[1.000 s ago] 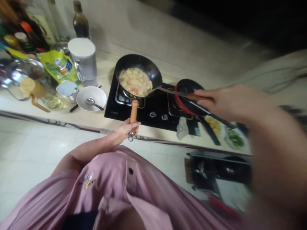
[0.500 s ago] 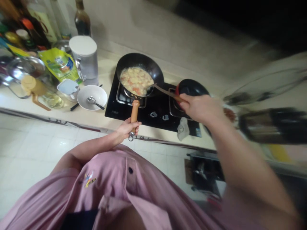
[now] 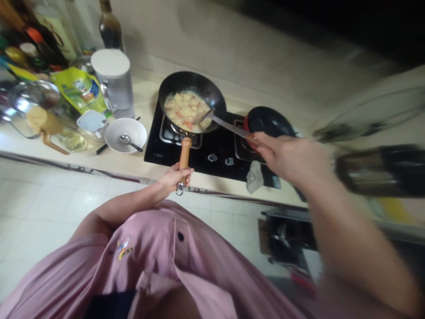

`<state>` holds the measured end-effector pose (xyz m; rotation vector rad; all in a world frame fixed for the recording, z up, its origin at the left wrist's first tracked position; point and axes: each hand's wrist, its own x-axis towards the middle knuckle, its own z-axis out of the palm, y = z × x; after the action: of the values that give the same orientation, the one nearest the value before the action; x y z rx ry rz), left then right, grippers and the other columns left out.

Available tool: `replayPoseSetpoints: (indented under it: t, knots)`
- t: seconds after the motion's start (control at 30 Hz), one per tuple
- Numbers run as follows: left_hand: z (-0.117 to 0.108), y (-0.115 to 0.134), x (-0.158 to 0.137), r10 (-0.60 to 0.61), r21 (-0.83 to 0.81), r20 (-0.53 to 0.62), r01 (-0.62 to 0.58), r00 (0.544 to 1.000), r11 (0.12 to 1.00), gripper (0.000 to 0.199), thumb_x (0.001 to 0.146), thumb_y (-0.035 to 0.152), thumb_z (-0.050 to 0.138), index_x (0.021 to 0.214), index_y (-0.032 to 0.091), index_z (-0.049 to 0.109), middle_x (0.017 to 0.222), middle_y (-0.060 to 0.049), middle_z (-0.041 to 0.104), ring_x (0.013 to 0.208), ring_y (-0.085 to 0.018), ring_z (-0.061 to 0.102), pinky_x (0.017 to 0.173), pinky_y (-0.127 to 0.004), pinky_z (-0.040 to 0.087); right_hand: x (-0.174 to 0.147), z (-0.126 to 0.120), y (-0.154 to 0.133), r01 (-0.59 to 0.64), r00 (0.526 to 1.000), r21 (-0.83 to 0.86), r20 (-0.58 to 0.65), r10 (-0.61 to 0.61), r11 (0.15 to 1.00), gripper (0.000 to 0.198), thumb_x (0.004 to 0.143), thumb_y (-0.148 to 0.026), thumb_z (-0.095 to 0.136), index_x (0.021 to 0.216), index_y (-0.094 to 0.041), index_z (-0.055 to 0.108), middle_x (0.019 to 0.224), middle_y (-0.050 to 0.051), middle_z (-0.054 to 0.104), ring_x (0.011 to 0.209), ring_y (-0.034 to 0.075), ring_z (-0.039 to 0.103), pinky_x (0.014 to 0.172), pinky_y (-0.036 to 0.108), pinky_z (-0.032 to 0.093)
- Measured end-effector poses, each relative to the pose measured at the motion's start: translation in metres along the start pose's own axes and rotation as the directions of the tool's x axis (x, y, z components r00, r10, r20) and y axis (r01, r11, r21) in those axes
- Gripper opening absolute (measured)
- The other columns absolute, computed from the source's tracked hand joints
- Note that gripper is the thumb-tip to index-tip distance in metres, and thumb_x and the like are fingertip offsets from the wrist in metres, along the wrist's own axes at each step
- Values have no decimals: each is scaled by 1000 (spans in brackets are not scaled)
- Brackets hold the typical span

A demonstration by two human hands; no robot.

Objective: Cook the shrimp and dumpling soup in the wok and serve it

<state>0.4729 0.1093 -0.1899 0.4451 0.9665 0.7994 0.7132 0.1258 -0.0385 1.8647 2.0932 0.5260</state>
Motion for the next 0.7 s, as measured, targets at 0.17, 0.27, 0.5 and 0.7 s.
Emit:
replayPoseSetpoints:
  t: [0.17,0.27,0.5,0.7]
  knots:
    - [0,0,0,-7,-9,-2,7,1000,1000,23,82,13,74,82,16,52,59,6,49,44,-6,47,42,-19,42,-5,2,3,-15,999,-40,-33,13,999,42,100,-43,39,137,-34,57,101,8,70,71,22,62,53,30,17]
    - [0,-1,1,-7,-8,-9,7,1000,1000,22,82,14,74,83,16,52,59,6,50,44,-6,47,42,-19,42,-5,2,1,-46,997,-12,-68,45,999,44,100,-42,39,140,-33,56,102,9,70,75,22,62,54,31,18]
    - [-1,-1,2,-8,-13,-7,8,1000,1000,23,81,13,74,83,16,52,58,6,49,44,-6,47,42,-19,42,1,15,-15,19,1000,93,-16,-18,995,45,98,-39,45,141,-33,56,106,9,70,77,21,62,55,29,20]
    - [-5,-7,7,2,-48,8,-2,1000,999,26,80,18,77,84,16,52,59,6,50,44,-6,47,42,-19,42,5,28,-4,-117,986,310,-81,149,944,48,98,-39,46,142,-23,58,113,14,70,92,28,66,69,33,45]
